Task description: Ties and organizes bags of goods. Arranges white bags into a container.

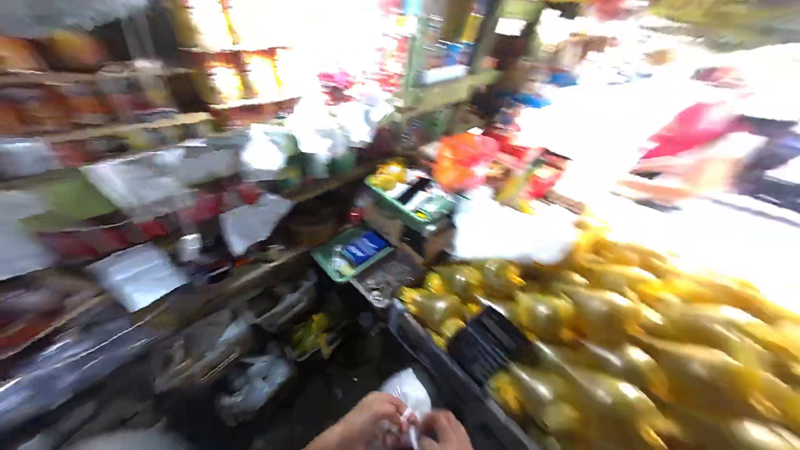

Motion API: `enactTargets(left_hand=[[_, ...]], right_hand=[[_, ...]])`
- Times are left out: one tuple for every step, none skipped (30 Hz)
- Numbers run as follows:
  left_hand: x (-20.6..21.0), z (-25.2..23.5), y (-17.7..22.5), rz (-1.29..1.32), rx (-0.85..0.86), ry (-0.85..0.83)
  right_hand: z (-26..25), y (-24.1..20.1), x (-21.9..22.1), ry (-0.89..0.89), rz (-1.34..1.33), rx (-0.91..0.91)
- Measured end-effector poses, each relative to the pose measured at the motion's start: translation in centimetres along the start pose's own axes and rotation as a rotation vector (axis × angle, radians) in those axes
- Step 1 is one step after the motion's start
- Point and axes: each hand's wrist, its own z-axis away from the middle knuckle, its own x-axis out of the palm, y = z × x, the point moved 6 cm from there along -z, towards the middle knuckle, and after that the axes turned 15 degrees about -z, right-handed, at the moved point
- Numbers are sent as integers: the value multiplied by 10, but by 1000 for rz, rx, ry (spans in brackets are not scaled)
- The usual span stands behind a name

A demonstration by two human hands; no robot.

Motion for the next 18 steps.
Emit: enactTargets(left_hand=[[1,-10,9,-259,133,-26],[2,-18,23,-542,258,-28],[5,-23,37,-789,365,-4],[10,-27,50,-959,438,25],[14,-34,64,-1055,480,42],[18,-41,76,-1091,503,31],[23,-47,86,-1084,523,-5],[26,-53,93,-1043,534,-61],[31,-58,97,-984,526,-140],[37,-62,99,-938,509,-223],[42,-66,100,-926,484,-284],[45,-71,101,-950,465,-305],[48,-77,101,-1003,457,-292],[50,-83,100,-1068,466,-260],[53,-88,100,-1134,484,-216],[57,-92,101,-1195,508,-168],[61,-94,104,-1246,544,-108],[64,-96,108,-1281,586,-38]], right_hand=[[-6,-6,-4,72,0,-20],[-15,-10,-13,154,7,-37],[-23,-14,-25,226,-1,-44],[-27,-16,-38,282,-44,-42],[-29,-17,-51,327,-118,-37],[-29,-17,-62,370,-207,-34],[-26,-16,-70,408,-300,-34],[-21,-15,-77,430,-366,-22],[-15,-13,-82,442,-386,17],[-9,-9,-84,455,-369,74],[-3,-4,-85,473,-328,134],[1,3,-84,491,-274,184],[5,11,-83,515,-218,215],[7,18,-81,551,-179,234],[10,26,-80,605,-160,243],[13,31,-79,670,-163,244],[17,34,-79,735,-191,229],[20,35,-79,782,-230,211]])
